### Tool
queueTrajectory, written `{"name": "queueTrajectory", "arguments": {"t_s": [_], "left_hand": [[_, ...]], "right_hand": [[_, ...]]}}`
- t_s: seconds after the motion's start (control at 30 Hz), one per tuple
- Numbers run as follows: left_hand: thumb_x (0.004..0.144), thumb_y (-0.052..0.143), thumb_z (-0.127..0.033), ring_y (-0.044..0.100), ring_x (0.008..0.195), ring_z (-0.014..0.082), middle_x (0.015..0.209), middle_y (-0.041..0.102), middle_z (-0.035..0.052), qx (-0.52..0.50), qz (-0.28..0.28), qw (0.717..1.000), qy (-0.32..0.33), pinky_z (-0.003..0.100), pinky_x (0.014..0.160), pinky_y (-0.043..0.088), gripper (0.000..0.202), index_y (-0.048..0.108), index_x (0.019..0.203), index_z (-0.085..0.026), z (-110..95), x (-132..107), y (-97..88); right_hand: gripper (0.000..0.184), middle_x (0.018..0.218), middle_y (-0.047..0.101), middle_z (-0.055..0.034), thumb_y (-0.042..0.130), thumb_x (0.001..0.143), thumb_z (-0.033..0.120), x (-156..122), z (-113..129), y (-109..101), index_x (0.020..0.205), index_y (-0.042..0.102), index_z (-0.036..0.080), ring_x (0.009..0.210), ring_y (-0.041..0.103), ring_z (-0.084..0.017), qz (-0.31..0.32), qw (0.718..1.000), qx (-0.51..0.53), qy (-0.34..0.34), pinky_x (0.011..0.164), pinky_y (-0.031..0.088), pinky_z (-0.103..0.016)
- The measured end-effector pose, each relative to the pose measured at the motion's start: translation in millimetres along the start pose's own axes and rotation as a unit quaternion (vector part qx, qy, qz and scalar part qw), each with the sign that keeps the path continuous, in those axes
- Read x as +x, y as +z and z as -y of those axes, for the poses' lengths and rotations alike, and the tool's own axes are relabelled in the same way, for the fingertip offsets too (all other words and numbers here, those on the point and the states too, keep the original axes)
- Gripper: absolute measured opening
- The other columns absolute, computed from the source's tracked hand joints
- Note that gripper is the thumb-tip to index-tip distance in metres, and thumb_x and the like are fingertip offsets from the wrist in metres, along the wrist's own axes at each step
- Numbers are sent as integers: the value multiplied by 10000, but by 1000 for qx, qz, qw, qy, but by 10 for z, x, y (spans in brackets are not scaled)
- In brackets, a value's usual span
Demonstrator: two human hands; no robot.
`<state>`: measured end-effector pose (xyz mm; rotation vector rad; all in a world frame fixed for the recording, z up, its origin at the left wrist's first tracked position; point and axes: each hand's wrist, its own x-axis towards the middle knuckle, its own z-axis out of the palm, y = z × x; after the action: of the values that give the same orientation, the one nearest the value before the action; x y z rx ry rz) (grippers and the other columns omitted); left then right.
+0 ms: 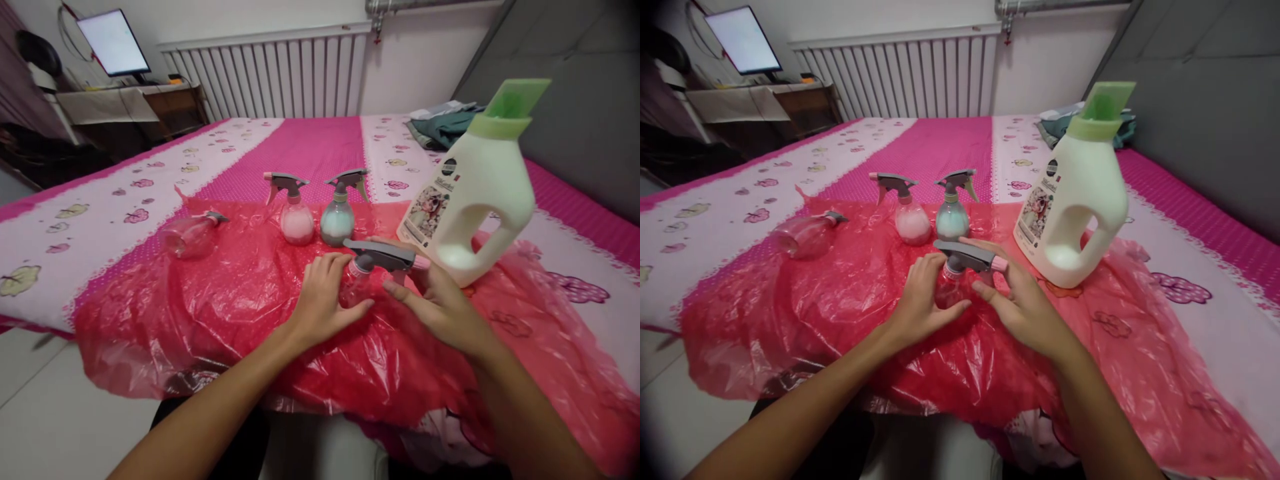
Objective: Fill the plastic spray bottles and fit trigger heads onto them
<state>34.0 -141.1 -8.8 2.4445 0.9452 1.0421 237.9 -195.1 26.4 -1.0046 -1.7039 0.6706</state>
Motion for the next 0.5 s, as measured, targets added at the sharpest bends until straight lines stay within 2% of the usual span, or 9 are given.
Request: {"name": "queueTrajectory", "arguments": {"t_s": [0.2,0.3,0.43,0.5], "left_hand": [[883,752,-509,576,1172,340,1323,605,125,4,17,1000,14,511,979,464,592,479,1334,-238,28,30,-4],[881,738,-520,576,1134,335,1301,610,123,5,34,999,16,512,963,468,601,488,1352,-244,33,37,-25],[867,741,-502,571,1159,347,1327,596,132,0,55,997,45,529,986,459,624,500,1385,-250,-6,29,-46],[862,748,-495,571,1172,351,1343,591,138,7,64,996,57,530,991,457,626,511,1385,-246,-32,20,-51]], "right_hand": [[183,1231,583,-75,644,979,243,27,-170,-53,1161,625,249,1189,583,-243,-67,995,-68,-16,1069,487,-442],[80,1179,593,-79,668,963,294,72,-204,-40,1020,667,238,1146,587,-257,-114,988,-100,-25,1044,487,-456],[194,1010,587,-66,734,922,429,114,-232,-44,947,737,236,924,582,-238,-201,968,-152,-4,826,518,-399],[164,916,600,-45,737,918,397,116,-227,-35,937,749,235,806,564,-208,-214,964,-159,14,725,488,-357]]}}
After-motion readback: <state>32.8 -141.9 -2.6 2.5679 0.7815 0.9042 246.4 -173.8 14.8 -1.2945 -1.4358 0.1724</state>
